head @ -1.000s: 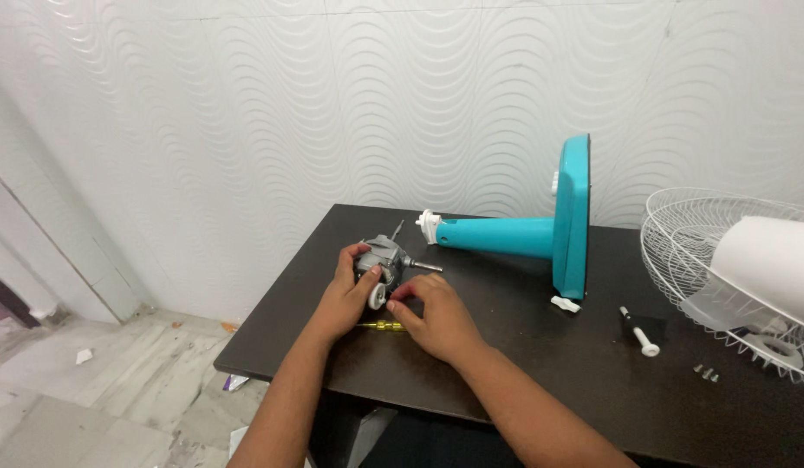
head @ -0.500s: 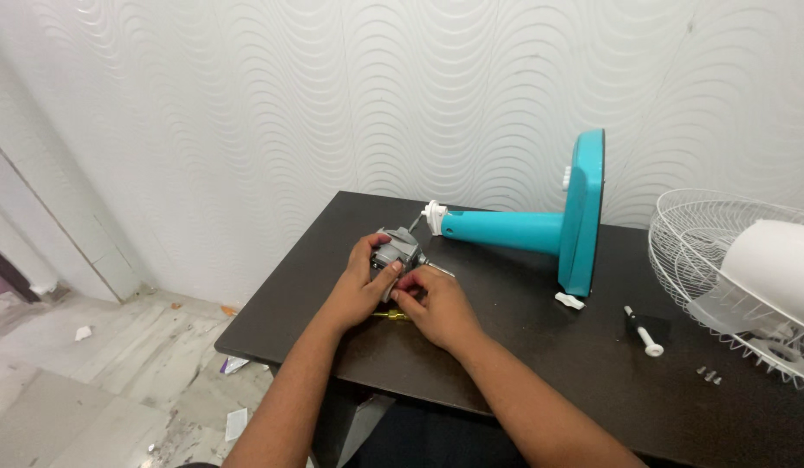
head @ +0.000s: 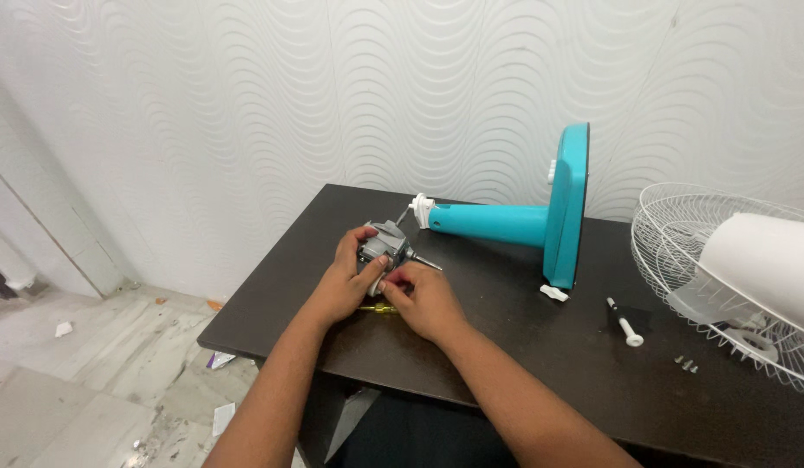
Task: The person disassembles an electric fan by removing the rear grille, motor housing, and internal components using a screwdriver. They separate the motor from its casing and place parts on the table.
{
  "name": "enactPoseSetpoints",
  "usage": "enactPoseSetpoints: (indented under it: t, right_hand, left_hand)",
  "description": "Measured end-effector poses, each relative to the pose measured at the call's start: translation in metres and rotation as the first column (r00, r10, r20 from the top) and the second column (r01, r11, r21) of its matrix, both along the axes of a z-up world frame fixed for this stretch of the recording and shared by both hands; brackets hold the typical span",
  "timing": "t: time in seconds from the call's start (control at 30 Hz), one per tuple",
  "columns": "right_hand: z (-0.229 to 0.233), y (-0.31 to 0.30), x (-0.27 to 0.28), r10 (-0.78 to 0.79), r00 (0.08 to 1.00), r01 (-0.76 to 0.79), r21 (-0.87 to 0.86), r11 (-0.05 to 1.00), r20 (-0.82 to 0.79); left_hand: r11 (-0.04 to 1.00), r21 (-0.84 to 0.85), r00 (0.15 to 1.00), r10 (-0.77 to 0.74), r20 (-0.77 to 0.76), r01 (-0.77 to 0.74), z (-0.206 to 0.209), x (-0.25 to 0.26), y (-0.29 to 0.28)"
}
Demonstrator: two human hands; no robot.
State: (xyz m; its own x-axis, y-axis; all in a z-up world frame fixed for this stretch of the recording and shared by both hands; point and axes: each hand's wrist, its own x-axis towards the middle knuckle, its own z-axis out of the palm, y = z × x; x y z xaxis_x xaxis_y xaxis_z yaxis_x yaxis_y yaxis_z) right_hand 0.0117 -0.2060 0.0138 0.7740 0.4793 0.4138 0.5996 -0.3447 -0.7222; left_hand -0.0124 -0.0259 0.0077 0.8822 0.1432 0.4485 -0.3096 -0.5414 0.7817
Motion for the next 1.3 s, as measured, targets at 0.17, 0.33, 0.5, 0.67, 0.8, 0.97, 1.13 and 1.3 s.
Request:
enactPoseSetpoints:
  t: [0.17,0.33,0.5,0.67,0.8,0.97,1.13,1.3]
  right_hand:
    - [0.000,0.002,-0.002,0.049,0.997,-0.052,0.058,0.997,0.051]
    - [0.000,-0.001,-0.002,0.021,1.000,-0.022,0.091,0.996,0.019]
    - [0.002,-0.001,-0.002,-0.013,0.998,0.015,0.032,0.999,-0.055]
    - [0.000,-0.002,-0.001,0.018,1.000,-0.017,0.077,0.997,-0.013]
    - [-0.001,0.000,0.004,0.052,0.998,-0.057,0.111,0.992,0.044]
    - [-0.009,0.002,0.008,0.053,0.998,-0.050,0.108,0.993,-0.025]
    - [-0.013,0.002,0.013,0.007,1.000,-0.007,0.041,0.999,-0.018]
    - [-0.015,0.002,0.015,0.049,0.998,-0.044,0.118,0.992,-0.035]
  left_hand:
    - [0.997,-0.076,0.999,0.008,-0.035,-0.011,-0.002,-0.003,0.000]
    - [0.997,-0.076,0.997,-0.017,-0.074,0.012,0.004,-0.003,-0.001]
    - [0.999,-0.004,0.998,-0.055,-0.029,0.054,0.009,-0.009,-0.001]
    - [0.996,-0.087,0.990,-0.045,-0.135,0.034,0.013,-0.011,-0.004]
    - [0.995,-0.090,0.990,-0.053,-0.127,0.042,0.014,-0.012,-0.004]
    - [0.995,-0.060,0.996,-0.082,-0.020,0.080,0.008,-0.012,-0.002]
    - [0.996,-0.073,0.997,-0.058,-0.058,0.053,0.008,-0.010,-0.002]
    - [0.994,-0.078,0.997,-0.081,-0.016,0.080,0.006,-0.009,-0.001]
